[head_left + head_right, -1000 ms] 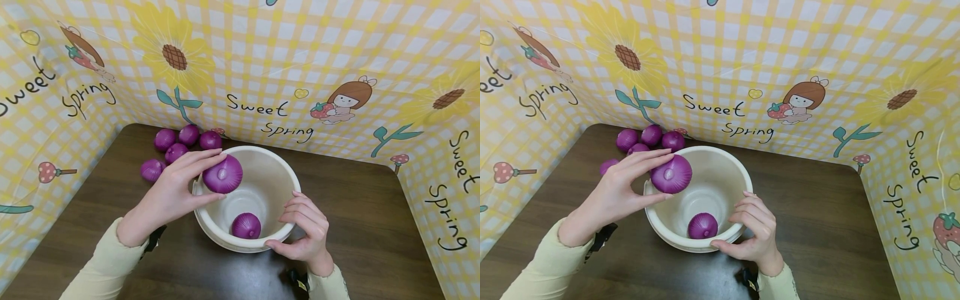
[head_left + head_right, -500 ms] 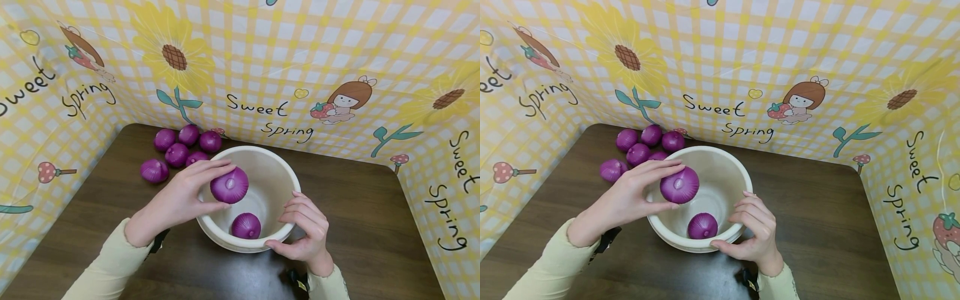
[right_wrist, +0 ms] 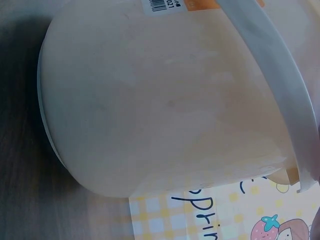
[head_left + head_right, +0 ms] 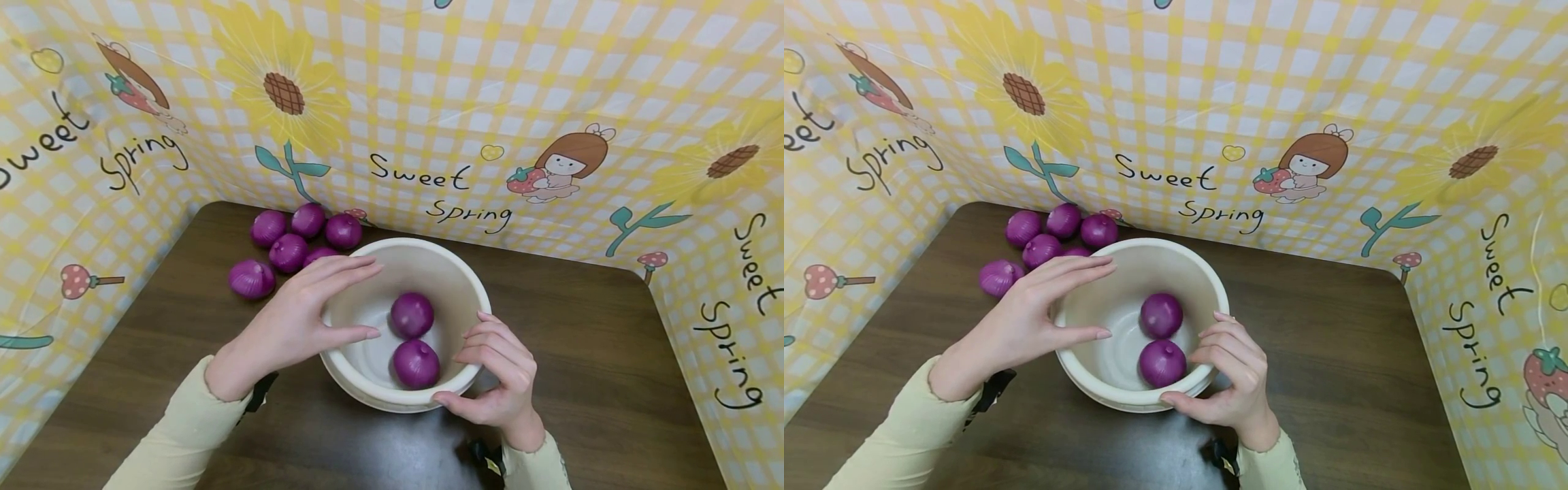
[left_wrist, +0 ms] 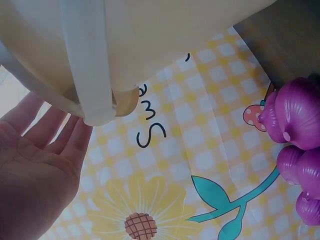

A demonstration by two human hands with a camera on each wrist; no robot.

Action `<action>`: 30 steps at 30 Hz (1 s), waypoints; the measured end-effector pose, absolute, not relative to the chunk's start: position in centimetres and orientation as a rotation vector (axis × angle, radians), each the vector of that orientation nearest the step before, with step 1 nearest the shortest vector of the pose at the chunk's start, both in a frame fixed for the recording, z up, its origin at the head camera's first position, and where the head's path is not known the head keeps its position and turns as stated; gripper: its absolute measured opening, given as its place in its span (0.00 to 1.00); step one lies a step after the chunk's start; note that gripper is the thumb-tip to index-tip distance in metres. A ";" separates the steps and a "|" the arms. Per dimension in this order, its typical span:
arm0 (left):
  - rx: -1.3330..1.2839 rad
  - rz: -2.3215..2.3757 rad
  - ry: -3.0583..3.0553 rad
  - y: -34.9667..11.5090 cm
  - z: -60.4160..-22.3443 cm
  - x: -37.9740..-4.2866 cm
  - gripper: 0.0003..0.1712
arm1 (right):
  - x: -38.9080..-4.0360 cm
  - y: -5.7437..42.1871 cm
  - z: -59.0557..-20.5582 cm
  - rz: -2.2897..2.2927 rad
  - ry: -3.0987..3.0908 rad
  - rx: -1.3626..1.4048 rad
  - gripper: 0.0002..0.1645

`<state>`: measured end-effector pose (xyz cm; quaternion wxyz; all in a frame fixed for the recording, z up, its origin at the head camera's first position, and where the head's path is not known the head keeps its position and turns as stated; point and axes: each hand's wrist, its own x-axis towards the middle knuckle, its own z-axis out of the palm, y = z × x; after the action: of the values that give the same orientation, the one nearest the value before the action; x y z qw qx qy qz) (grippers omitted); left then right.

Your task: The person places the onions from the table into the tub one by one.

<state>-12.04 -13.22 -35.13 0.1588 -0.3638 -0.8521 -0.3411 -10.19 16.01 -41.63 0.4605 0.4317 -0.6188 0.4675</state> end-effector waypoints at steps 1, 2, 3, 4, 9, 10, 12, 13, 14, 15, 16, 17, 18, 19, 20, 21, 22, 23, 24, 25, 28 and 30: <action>-1.035 -0.978 -2.433 -13.2 -35.1 -12.0 0.46 | -10.2 16.0 -41.7 1.150 -1.524 1.062 0.29; -1.033 -0.983 -2.427 -13.2 -35.1 -12.1 0.45 | -10.2 16.1 -41.7 1.149 -1.520 1.062 0.29; -1.030 -0.988 -2.420 -13.3 -35.2 -12.1 0.45 | -10.3 16.1 -41.7 1.149 -1.516 1.063 0.29; -1.026 -0.991 -2.414 -13.3 -35.2 -12.1 0.45 | -10.3 16.0 -41.7 1.148 -1.515 1.063 0.29; -1.012 -1.001 -2.389 -13.5 -35.4 -12.4 0.44 | -10.1 15.9 -41.4 1.142 -1.524 1.061 0.29; -1.007 -0.998 -2.388 -13.6 -35.4 -12.5 0.44 | -10.1 15.8 -41.3 1.140 -1.527 1.060 0.29; -0.997 -0.993 -2.389 -13.7 -35.5 -12.7 0.44 | -10.0 15.8 -41.2 1.139 -1.529 1.058 0.29; -0.990 -0.993 -2.390 -13.7 -35.5 -12.7 0.43 | -10.0 15.7 -41.1 1.139 -1.530 1.057 0.29; -0.982 -0.994 -2.391 -13.8 -35.5 -12.8 0.43 | -10.0 15.7 -41.0 1.139 -1.530 1.056 0.29; -0.974 -0.997 -2.394 -13.8 -35.5 -12.8 0.43 | -9.9 15.7 -40.9 1.139 -1.530 1.056 0.29; -0.965 -1.002 -2.396 -13.9 -35.6 -12.9 0.43 | -9.9 15.7 -40.9 1.139 -1.530 1.055 0.29; -0.954 -1.007 -2.397 -14.0 -35.6 -12.9 0.43 | -9.9 15.7 -40.8 1.139 -1.529 1.055 0.29; -0.943 -1.013 -2.398 -14.0 -35.6 -13.0 0.42 | -9.9 15.7 -40.8 1.139 -1.528 1.055 0.29; -0.930 -1.018 -2.401 -14.1 -35.6 -13.0 0.42 | -9.9 15.7 -40.8 1.140 -1.528 1.055 0.29; -0.917 -1.023 -2.402 -14.2 -35.6 -13.1 0.42 | -9.9 15.7 -40.7 1.140 -1.528 1.055 0.29; -0.902 -1.028 -2.402 -14.3 -35.6 -13.1 0.41 | -9.9 15.7 -40.7 1.140 -1.527 1.055 0.29; -0.889 -1.032 -2.401 -14.3 -35.7 -13.2 0.41 | -9.9 15.6 -40.7 1.141 -1.528 1.055 0.29; -0.876 -1.035 -2.399 -14.4 -35.7 -13.2 0.41 | -9.9 15.6 -40.7 1.142 -1.529 1.055 0.29; -0.864 -1.041 -2.396 -14.5 -35.7 -13.3 0.40 | -9.9 15.6 -40.7 1.143 -1.529 1.055 0.29; -0.853 -1.048 -2.394 -14.6 -35.7 -13.4 0.40 | -9.9 15.6 -40.7 1.143 -1.530 1.055 0.29; -0.833 -1.067 -2.379 -14.9 -35.8 -13.7 0.39 | -9.9 15.6 -40.7 1.144 -1.531 1.054 0.29; -0.821 -1.077 -2.368 -15.2 -35.9 -13.9 0.39 | -9.9 15.6 -40.7 1.143 -1.530 1.054 0.29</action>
<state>-13.87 -15.16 -35.88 0.2053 -0.2946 -0.8495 -0.3865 -9.87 15.62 -40.75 0.4618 0.4285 -0.6221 0.4648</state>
